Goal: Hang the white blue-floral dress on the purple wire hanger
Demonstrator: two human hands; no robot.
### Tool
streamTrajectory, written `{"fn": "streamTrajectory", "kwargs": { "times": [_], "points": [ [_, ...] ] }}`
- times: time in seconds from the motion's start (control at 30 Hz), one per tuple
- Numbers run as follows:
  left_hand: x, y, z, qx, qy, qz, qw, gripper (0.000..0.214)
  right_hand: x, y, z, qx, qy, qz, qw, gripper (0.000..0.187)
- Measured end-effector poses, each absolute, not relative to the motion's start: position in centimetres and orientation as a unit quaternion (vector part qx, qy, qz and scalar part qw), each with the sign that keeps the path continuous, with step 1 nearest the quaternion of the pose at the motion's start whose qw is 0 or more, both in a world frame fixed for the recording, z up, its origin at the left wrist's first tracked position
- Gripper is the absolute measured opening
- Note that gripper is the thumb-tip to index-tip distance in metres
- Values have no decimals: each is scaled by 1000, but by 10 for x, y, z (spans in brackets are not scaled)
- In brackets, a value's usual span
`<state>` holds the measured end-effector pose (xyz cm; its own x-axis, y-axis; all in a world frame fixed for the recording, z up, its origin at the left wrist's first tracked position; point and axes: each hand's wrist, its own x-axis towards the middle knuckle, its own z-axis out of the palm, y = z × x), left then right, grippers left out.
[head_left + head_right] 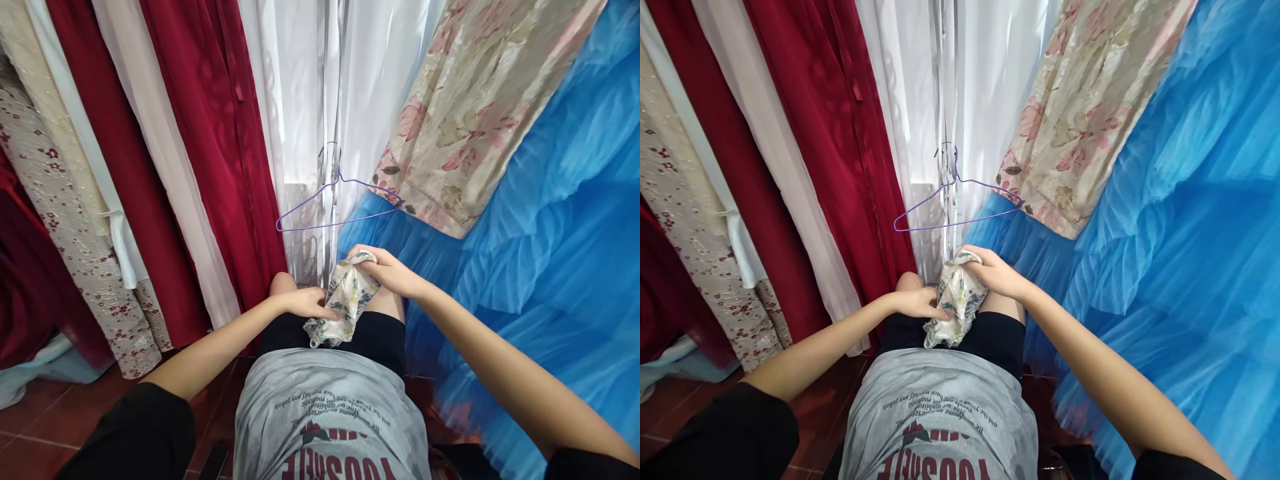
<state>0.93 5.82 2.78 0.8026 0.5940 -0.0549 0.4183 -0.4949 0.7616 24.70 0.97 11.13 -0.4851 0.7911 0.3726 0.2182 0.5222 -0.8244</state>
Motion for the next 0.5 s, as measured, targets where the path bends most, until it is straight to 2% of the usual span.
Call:
{"fn": "streamTrajectory", "kwargs": {
  "times": [0.1, 0.17, 0.23, 0.33, 0.4, 0.5],
  "points": [
    [5, 57, 15, 820, 253, 102, 503, 40, 252, 7, 115, -349, -657, 512, 429, 37],
    [3, 53, 19, 805, 211, 155, 532, 30, 252, 1, 116, -354, -589, 574, 444, 49],
    [2, 49, 34, 800, 188, 194, 535, 16, 251, -7, 118, -338, -572, 616, 423, 53],
    [7, 43, 65, 791, 164, 175, 562, 14, 246, -19, 120, -312, -577, 662, 364, 50],
    [14, 38, 79, 789, 153, 146, 577, 21, 243, -23, 121, -314, -567, 672, 358, 48],
    [26, 30, 72, 825, 155, 84, 536, 46, 246, -22, 122, -337, -553, 652, 395, 47]
  ]
}}
